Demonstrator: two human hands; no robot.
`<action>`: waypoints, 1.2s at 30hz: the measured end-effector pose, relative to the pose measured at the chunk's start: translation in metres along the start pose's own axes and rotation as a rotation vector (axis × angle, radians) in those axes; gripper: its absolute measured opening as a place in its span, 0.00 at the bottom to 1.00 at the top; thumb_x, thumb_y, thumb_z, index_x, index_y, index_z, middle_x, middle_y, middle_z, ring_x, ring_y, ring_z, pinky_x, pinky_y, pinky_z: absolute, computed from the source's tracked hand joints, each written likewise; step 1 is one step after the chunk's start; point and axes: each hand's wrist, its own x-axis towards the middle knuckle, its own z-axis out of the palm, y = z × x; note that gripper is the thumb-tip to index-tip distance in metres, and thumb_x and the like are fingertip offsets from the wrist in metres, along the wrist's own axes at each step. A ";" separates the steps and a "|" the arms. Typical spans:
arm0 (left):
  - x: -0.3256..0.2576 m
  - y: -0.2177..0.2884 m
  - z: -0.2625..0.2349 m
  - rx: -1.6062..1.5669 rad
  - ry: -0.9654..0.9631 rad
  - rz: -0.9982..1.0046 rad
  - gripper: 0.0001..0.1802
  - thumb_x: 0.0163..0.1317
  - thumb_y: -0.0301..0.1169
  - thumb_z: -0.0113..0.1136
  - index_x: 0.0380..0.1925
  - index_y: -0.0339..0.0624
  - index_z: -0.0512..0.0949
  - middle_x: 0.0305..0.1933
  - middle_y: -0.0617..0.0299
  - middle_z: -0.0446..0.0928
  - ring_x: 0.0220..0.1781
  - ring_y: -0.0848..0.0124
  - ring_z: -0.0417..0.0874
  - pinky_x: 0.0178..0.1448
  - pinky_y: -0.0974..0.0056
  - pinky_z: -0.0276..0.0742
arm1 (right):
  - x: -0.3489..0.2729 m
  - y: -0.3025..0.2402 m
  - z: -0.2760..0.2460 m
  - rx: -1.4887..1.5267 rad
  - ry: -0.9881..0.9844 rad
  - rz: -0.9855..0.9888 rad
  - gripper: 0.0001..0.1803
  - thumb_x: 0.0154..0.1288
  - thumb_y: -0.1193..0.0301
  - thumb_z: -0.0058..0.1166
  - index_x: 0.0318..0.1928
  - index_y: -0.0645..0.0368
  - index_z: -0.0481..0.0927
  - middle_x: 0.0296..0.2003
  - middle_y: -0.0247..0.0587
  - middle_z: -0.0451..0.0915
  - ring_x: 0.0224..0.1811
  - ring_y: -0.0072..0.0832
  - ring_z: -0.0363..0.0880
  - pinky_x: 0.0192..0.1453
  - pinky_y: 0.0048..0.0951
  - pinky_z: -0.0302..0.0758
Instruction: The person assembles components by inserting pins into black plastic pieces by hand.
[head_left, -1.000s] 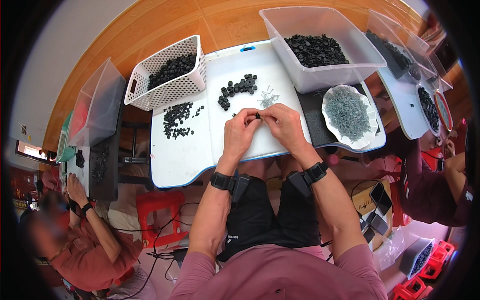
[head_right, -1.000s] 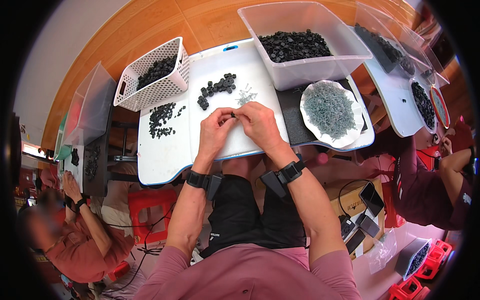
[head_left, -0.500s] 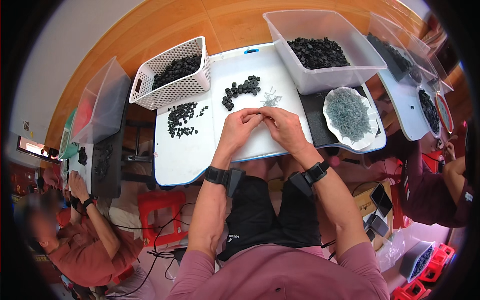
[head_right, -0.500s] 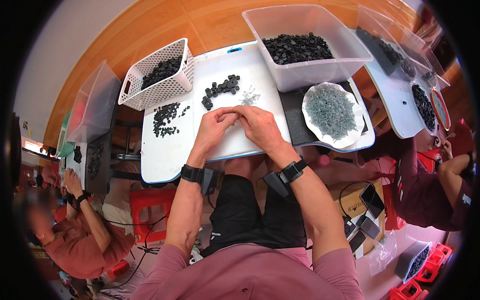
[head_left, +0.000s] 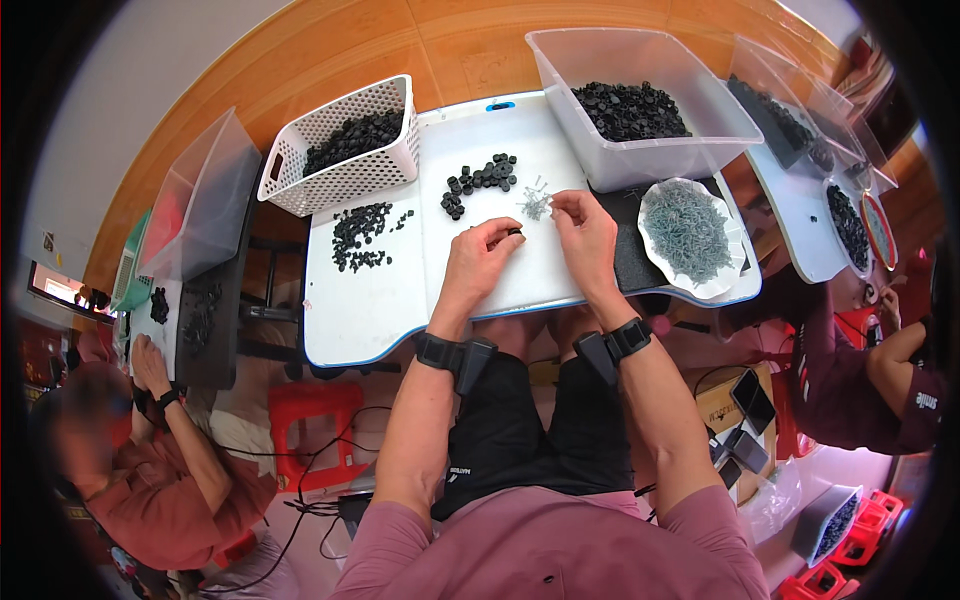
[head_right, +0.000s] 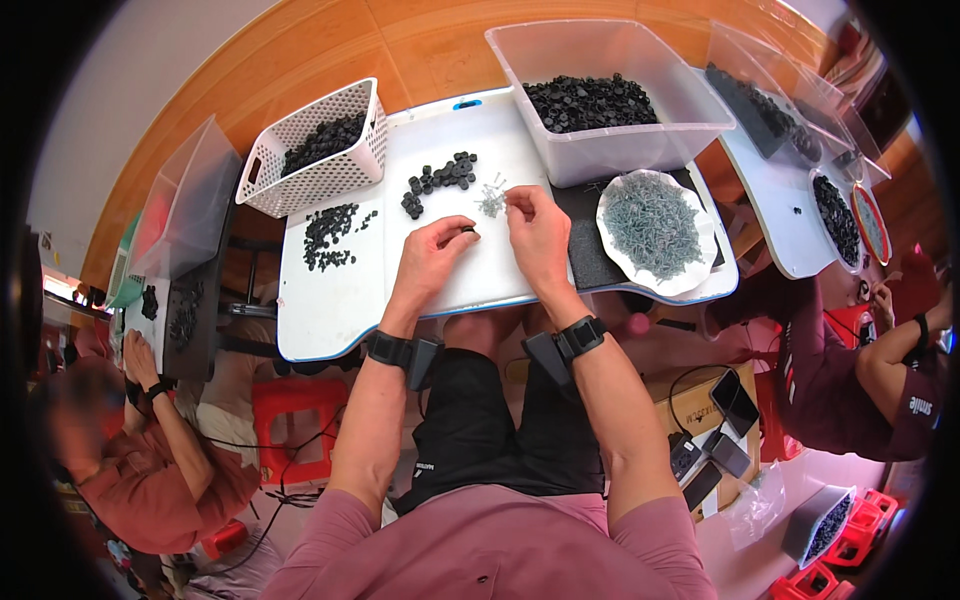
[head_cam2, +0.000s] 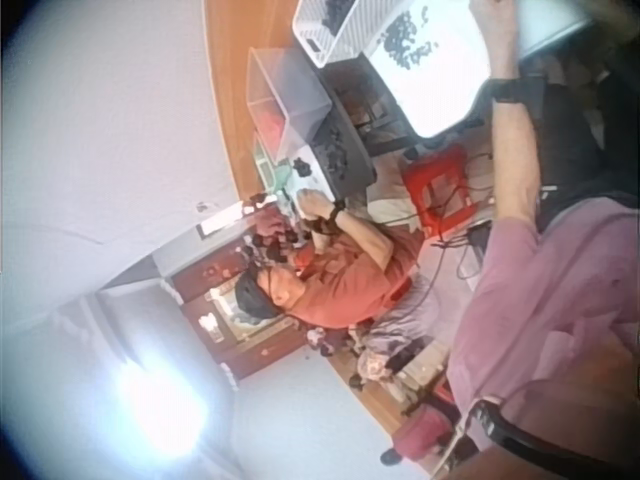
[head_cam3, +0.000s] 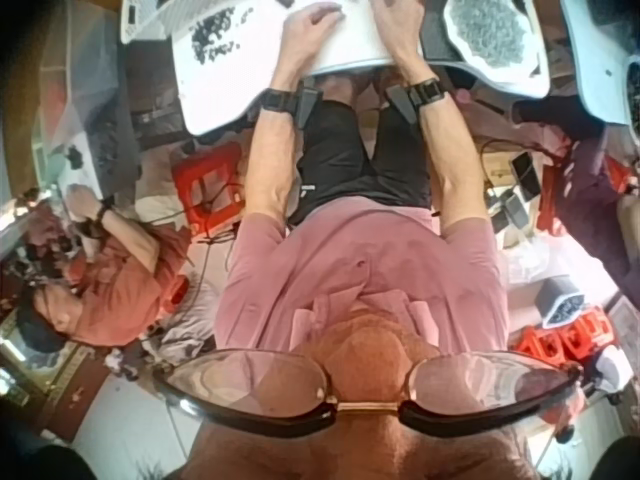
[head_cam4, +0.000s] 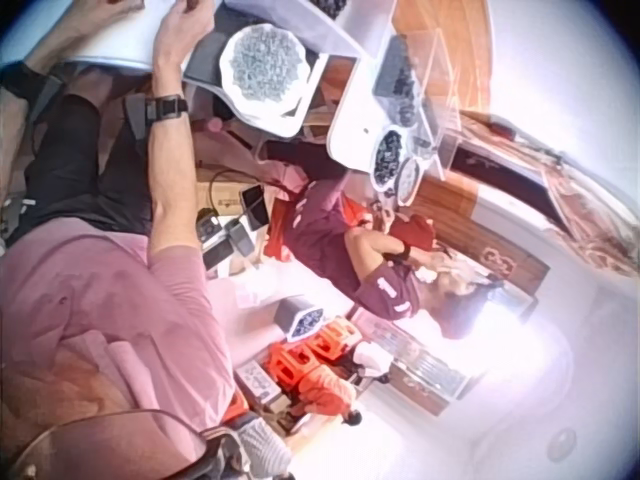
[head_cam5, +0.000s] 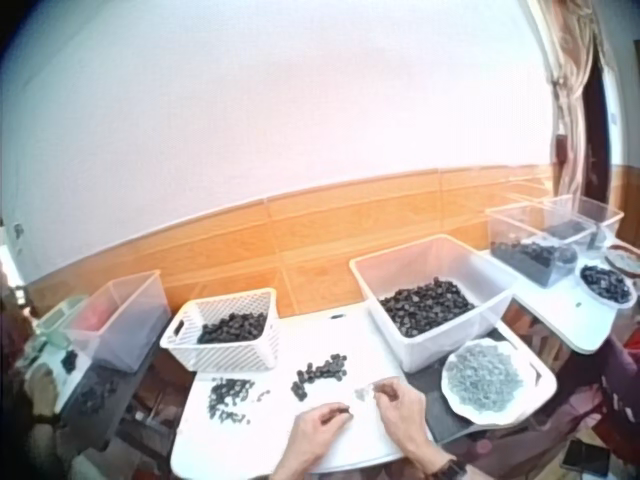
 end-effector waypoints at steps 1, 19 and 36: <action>-0.001 0.000 0.001 0.025 0.017 0.008 0.14 0.68 0.29 0.67 0.50 0.31 0.86 0.41 0.57 0.90 0.43 0.76 0.86 0.49 0.70 0.81 | 0.000 0.001 0.000 -0.006 0.063 0.033 0.09 0.67 0.82 0.58 0.46 0.64 0.85 0.38 0.47 0.89 0.39 0.33 0.90 0.48 0.31 0.84; -0.008 -0.004 0.008 -0.025 0.246 0.141 0.13 0.63 0.28 0.73 0.47 0.36 0.88 0.38 0.59 0.90 0.36 0.77 0.86 0.43 0.70 0.81 | 0.003 0.009 0.008 -0.329 0.043 -0.069 0.08 0.61 0.80 0.61 0.40 0.61 0.88 0.38 0.48 0.82 0.37 0.41 0.84 0.47 0.40 0.81; -0.007 -0.013 0.006 -0.015 0.431 0.141 0.13 0.67 0.29 0.71 0.48 0.35 0.86 0.37 0.56 0.89 0.33 0.75 0.86 0.42 0.67 0.82 | -0.001 -0.008 0.009 -0.249 -0.300 -0.133 0.09 0.56 0.75 0.65 0.38 0.53 0.90 0.38 0.44 0.85 0.41 0.41 0.83 0.49 0.40 0.79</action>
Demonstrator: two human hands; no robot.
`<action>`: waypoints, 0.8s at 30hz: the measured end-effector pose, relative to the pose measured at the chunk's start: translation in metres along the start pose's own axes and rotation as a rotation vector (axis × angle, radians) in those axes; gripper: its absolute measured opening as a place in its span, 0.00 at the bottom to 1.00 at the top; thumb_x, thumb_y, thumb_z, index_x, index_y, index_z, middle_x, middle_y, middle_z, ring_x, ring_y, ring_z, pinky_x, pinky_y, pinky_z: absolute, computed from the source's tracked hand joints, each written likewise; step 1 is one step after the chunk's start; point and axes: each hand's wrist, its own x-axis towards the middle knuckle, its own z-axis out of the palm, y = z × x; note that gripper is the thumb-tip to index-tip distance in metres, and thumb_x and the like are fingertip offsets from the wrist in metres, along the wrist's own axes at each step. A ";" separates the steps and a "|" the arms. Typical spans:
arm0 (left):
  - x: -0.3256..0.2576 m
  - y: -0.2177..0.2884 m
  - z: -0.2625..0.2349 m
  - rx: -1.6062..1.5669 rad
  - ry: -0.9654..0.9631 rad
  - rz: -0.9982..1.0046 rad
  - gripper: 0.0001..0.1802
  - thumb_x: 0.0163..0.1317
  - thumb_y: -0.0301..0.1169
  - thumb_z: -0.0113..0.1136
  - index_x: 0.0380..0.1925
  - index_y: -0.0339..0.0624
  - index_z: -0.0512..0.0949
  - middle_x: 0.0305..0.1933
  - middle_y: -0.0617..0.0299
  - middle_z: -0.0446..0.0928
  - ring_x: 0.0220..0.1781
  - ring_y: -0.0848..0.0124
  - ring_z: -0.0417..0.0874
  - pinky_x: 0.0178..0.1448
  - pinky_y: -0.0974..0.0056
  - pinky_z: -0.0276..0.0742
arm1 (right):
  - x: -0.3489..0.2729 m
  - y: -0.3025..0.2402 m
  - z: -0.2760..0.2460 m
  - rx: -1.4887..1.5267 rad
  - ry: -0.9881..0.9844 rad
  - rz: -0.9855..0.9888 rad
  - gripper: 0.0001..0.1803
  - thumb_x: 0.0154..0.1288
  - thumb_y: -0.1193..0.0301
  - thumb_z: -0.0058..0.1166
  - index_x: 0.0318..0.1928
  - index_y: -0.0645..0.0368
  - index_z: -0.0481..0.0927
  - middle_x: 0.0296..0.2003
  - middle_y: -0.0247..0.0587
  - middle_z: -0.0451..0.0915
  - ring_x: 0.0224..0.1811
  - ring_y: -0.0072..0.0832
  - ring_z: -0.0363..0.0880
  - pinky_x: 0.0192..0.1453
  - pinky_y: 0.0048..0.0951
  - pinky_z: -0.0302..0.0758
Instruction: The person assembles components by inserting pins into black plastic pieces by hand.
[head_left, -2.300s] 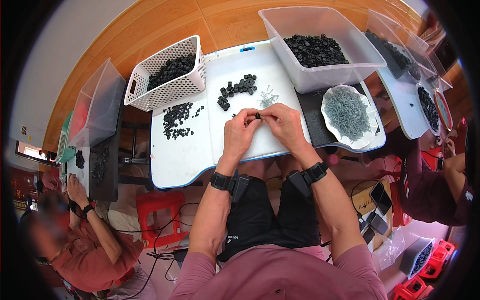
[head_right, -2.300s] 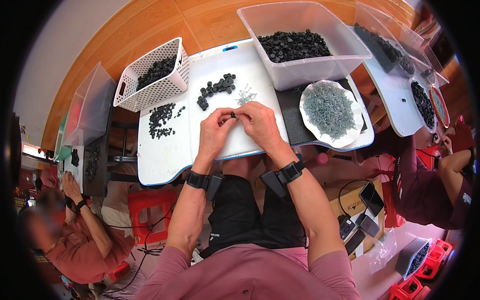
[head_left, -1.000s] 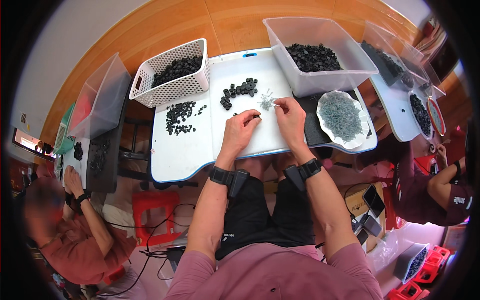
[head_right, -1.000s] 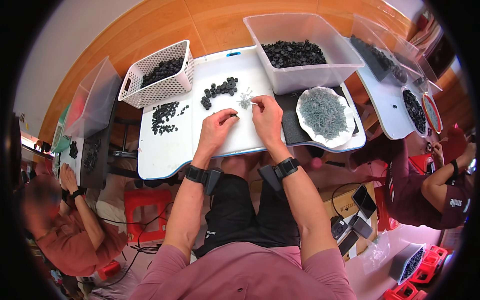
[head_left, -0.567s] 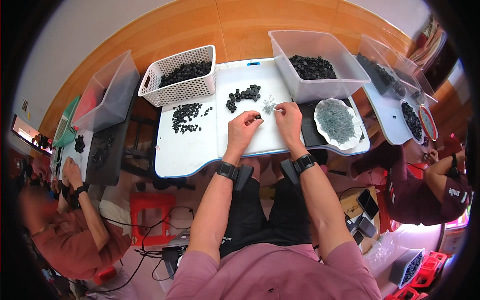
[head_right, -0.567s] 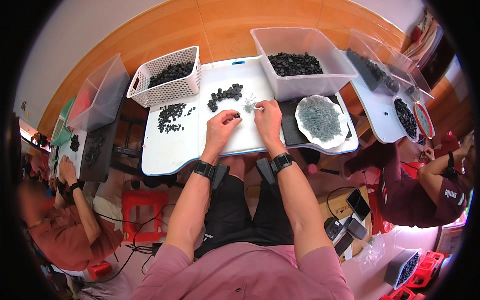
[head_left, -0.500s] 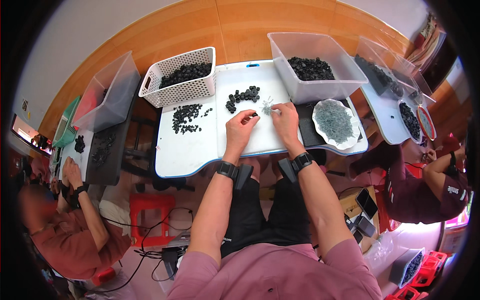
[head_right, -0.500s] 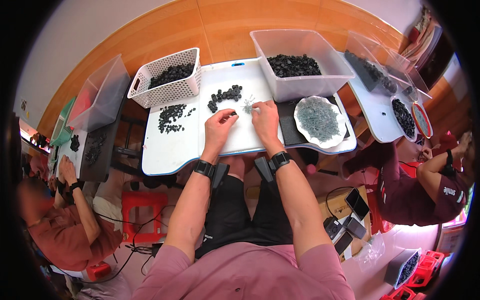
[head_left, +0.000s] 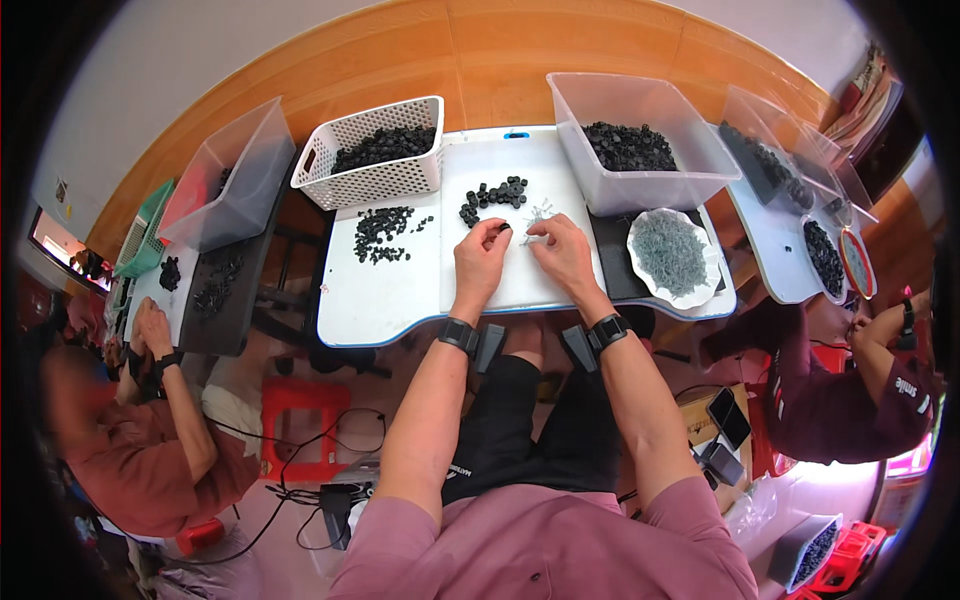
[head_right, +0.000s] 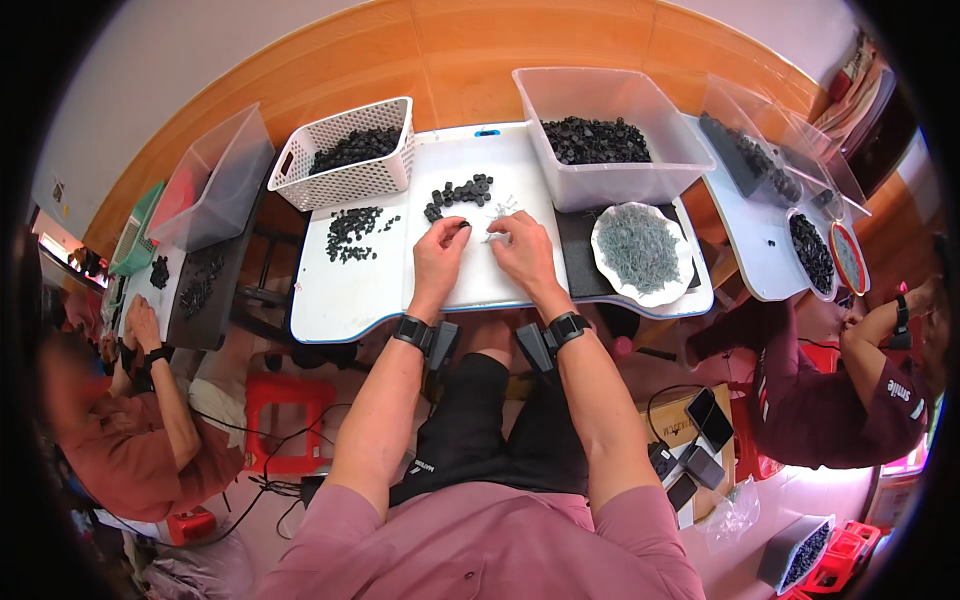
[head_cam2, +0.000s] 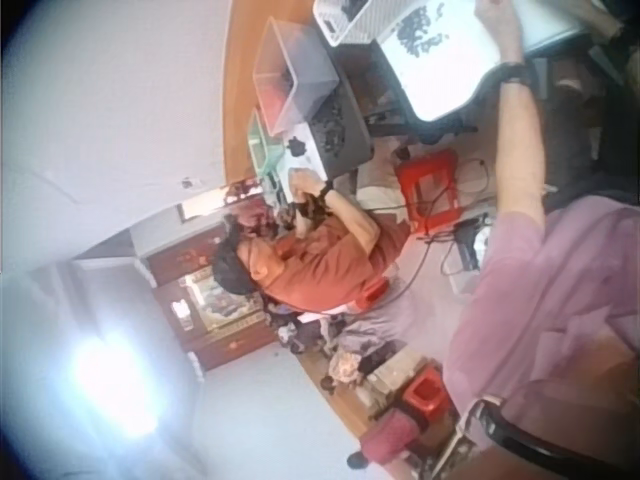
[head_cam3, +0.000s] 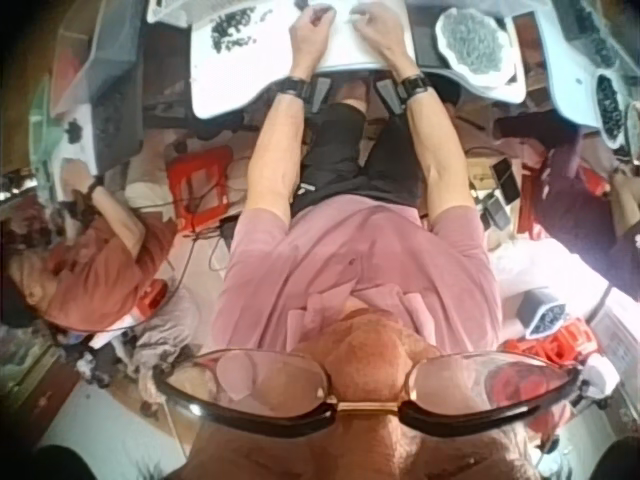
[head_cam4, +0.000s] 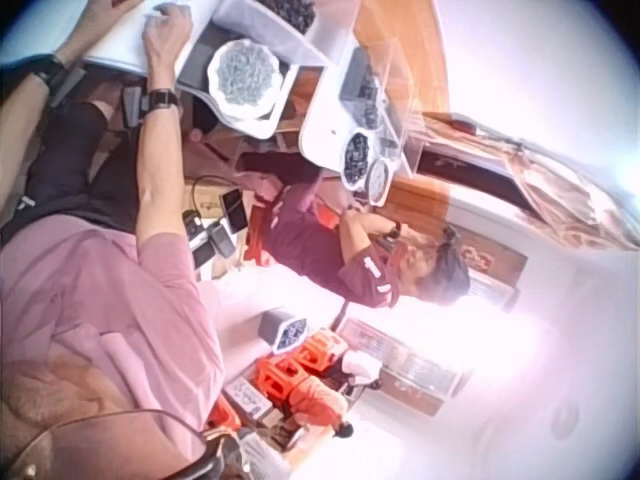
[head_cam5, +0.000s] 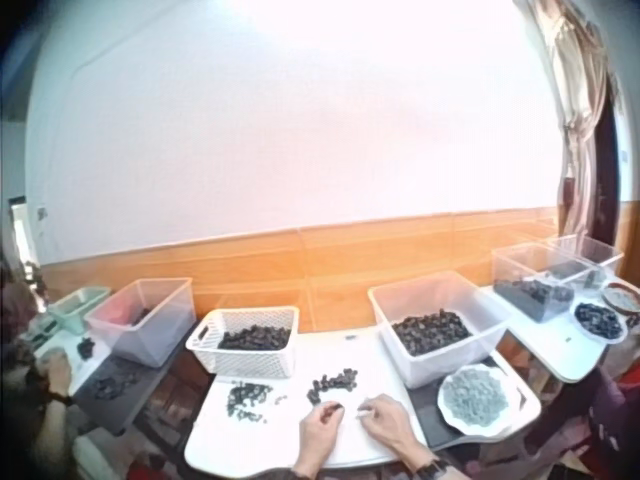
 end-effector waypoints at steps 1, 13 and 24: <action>0.002 -0.001 0.003 -0.070 0.014 0.012 0.13 0.68 0.29 0.70 0.48 0.34 0.85 0.37 0.56 0.89 0.34 0.76 0.85 0.42 0.68 0.82 | 0.001 0.003 -0.001 0.004 0.003 0.006 0.09 0.56 0.75 0.65 0.38 0.53 0.90 0.38 0.44 0.85 0.41 0.41 0.83 0.49 0.40 0.79; 0.003 -0.009 0.000 -0.396 0.096 -0.049 0.13 0.75 0.25 0.62 0.54 0.30 0.77 0.51 0.53 0.87 0.47 0.75 0.85 0.55 0.70 0.81 | -0.004 0.011 -0.004 0.148 0.098 0.042 0.05 0.61 0.73 0.67 0.37 0.58 0.90 0.36 0.46 0.85 0.36 0.41 0.84 0.44 0.39 0.80; 0.016 -0.019 -0.011 -0.516 0.140 -0.048 0.12 0.73 0.24 0.63 0.53 0.33 0.78 0.49 0.56 0.87 0.46 0.76 0.84 0.53 0.71 0.80 | 0.011 0.001 0.002 0.313 0.233 0.169 0.07 0.68 0.73 0.65 0.42 0.64 0.88 0.28 0.40 0.87 0.24 0.22 0.82 0.32 0.25 0.79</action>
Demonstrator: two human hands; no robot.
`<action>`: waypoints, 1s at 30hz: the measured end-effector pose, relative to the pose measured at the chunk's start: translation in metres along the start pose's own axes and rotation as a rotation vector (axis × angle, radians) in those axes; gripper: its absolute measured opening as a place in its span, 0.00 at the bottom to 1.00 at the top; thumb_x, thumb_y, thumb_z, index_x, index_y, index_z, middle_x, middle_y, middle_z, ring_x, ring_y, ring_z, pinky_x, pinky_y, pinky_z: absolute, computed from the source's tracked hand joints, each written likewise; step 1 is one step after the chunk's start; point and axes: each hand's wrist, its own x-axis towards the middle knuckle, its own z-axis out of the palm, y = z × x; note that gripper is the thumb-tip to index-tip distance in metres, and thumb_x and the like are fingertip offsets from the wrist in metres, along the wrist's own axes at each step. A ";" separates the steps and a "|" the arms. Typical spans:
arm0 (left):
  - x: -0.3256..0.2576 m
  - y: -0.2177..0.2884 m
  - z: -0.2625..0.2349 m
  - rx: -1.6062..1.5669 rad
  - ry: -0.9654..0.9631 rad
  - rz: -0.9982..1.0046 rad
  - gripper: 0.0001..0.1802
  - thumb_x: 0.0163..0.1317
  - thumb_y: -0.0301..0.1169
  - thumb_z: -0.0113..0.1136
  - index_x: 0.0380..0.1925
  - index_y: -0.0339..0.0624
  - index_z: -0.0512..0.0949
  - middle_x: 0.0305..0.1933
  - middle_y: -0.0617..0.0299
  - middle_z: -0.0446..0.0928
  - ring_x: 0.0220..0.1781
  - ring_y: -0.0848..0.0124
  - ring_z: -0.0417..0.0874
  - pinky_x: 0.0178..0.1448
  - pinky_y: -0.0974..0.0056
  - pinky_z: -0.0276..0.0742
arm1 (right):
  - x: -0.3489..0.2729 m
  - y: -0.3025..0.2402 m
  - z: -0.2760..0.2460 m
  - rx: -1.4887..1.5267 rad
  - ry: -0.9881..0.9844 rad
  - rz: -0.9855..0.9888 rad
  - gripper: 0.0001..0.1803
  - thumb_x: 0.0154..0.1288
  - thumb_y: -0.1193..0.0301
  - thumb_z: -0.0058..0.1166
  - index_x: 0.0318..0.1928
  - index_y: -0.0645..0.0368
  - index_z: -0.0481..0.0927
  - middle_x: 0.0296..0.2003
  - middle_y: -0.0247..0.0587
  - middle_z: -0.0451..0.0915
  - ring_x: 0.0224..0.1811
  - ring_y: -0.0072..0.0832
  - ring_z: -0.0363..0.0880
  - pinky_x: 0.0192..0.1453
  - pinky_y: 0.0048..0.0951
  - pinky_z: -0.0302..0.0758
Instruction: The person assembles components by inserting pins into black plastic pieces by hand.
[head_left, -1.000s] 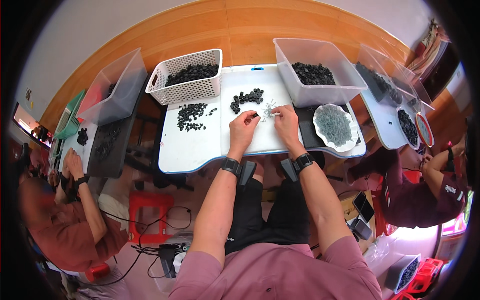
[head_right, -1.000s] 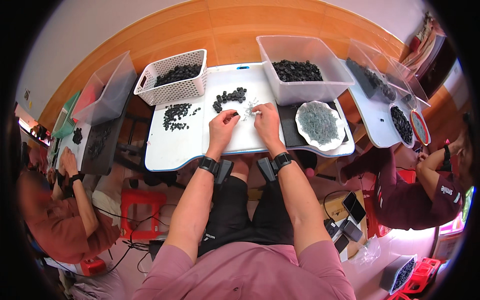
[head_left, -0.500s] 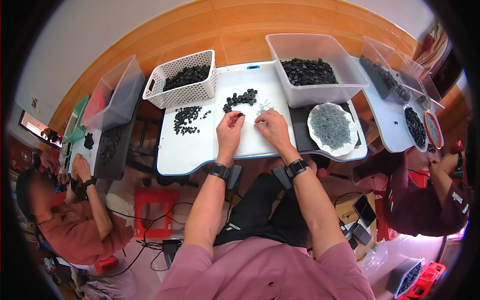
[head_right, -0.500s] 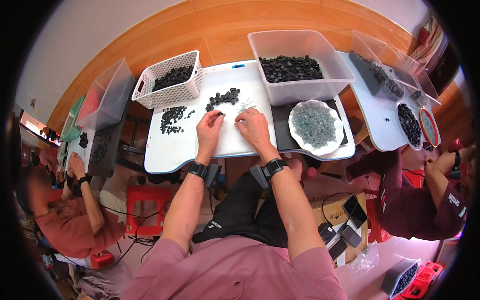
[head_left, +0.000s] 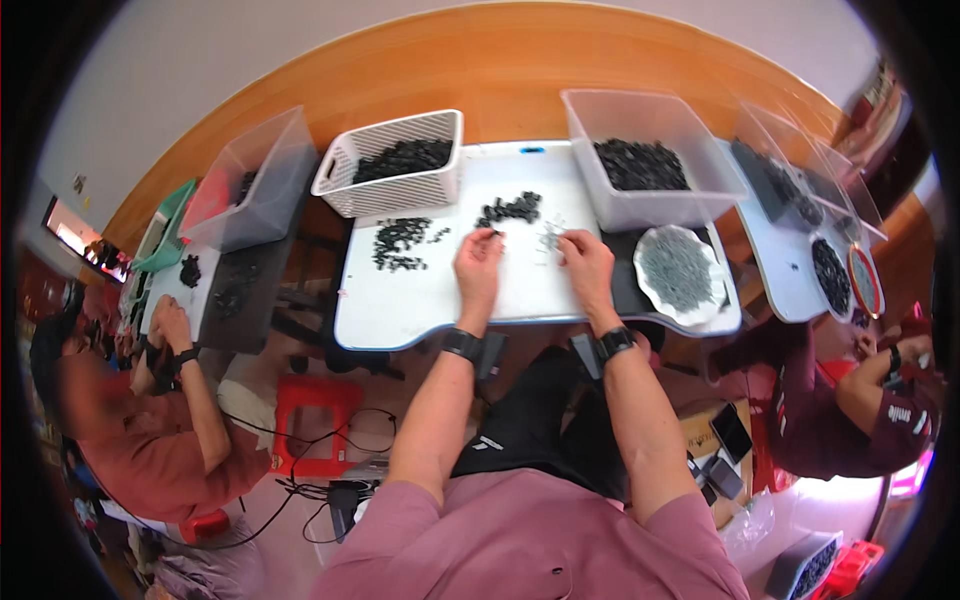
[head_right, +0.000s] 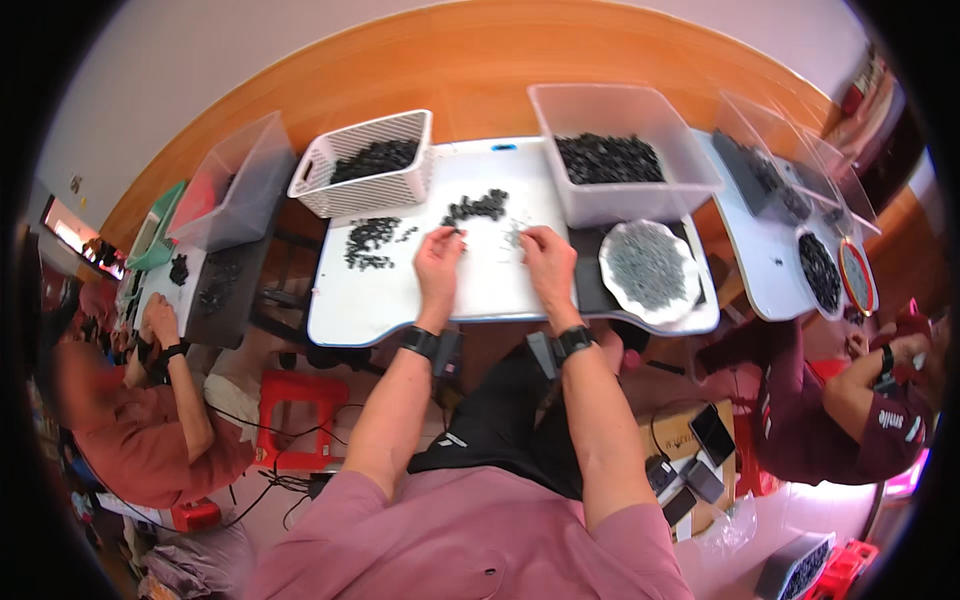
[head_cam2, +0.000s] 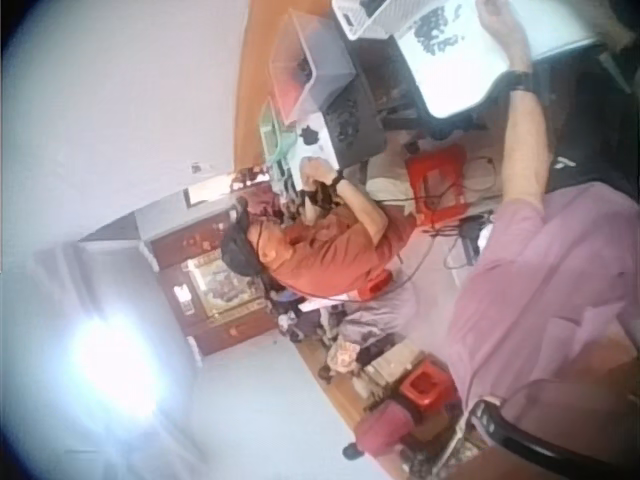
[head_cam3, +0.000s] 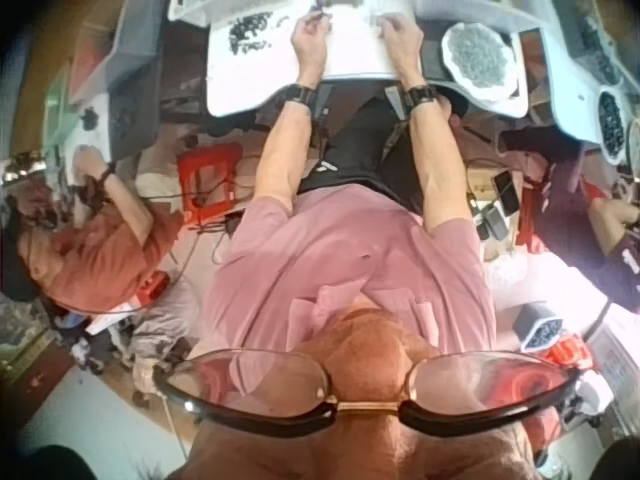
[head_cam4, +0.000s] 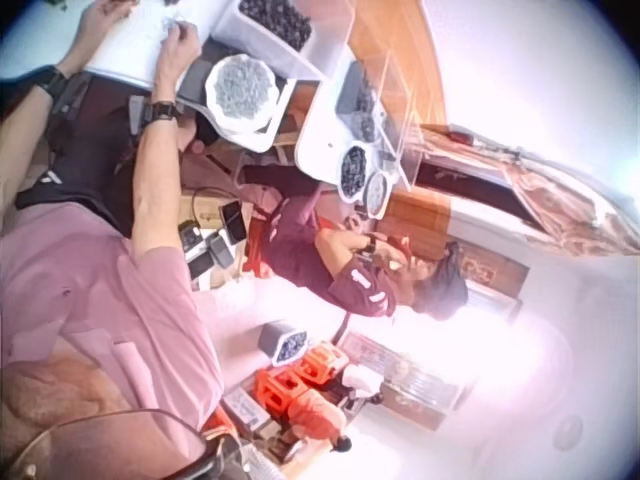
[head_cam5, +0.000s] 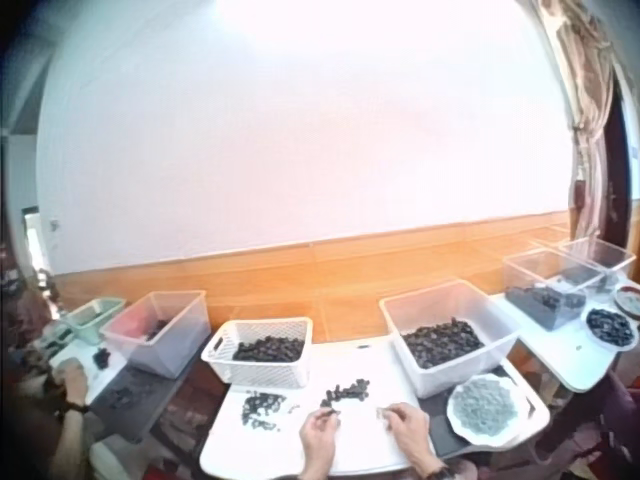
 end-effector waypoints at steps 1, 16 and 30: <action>0.000 -0.004 0.001 -0.016 0.006 -0.004 0.12 0.72 0.23 0.64 0.53 0.33 0.79 0.47 0.58 0.87 0.46 0.77 0.84 0.53 0.71 0.80 | -0.001 0.001 -0.003 -0.032 0.014 -0.011 0.07 0.67 0.73 0.66 0.41 0.63 0.88 0.29 0.40 0.87 0.27 0.24 0.83 0.36 0.26 0.79; 0.058 0.078 0.001 0.528 -0.056 0.310 0.12 0.66 0.30 0.71 0.46 0.35 0.88 0.37 0.61 0.88 0.34 0.75 0.81 0.43 0.67 0.79 | -0.006 0.009 -0.015 -0.006 0.012 0.013 0.08 0.68 0.77 0.62 0.44 0.68 0.87 0.31 0.40 0.88 0.27 0.21 0.84 0.35 0.24 0.80; 0.049 0.060 -0.024 0.897 -0.474 0.174 0.20 0.56 0.33 0.78 0.48 0.41 0.87 0.35 0.61 0.83 0.33 0.70 0.79 0.40 0.64 0.78 | -0.005 0.008 -0.011 0.003 -0.051 0.052 0.06 0.66 0.76 0.65 0.42 0.65 0.88 0.30 0.40 0.88 0.28 0.22 0.83 0.35 0.25 0.78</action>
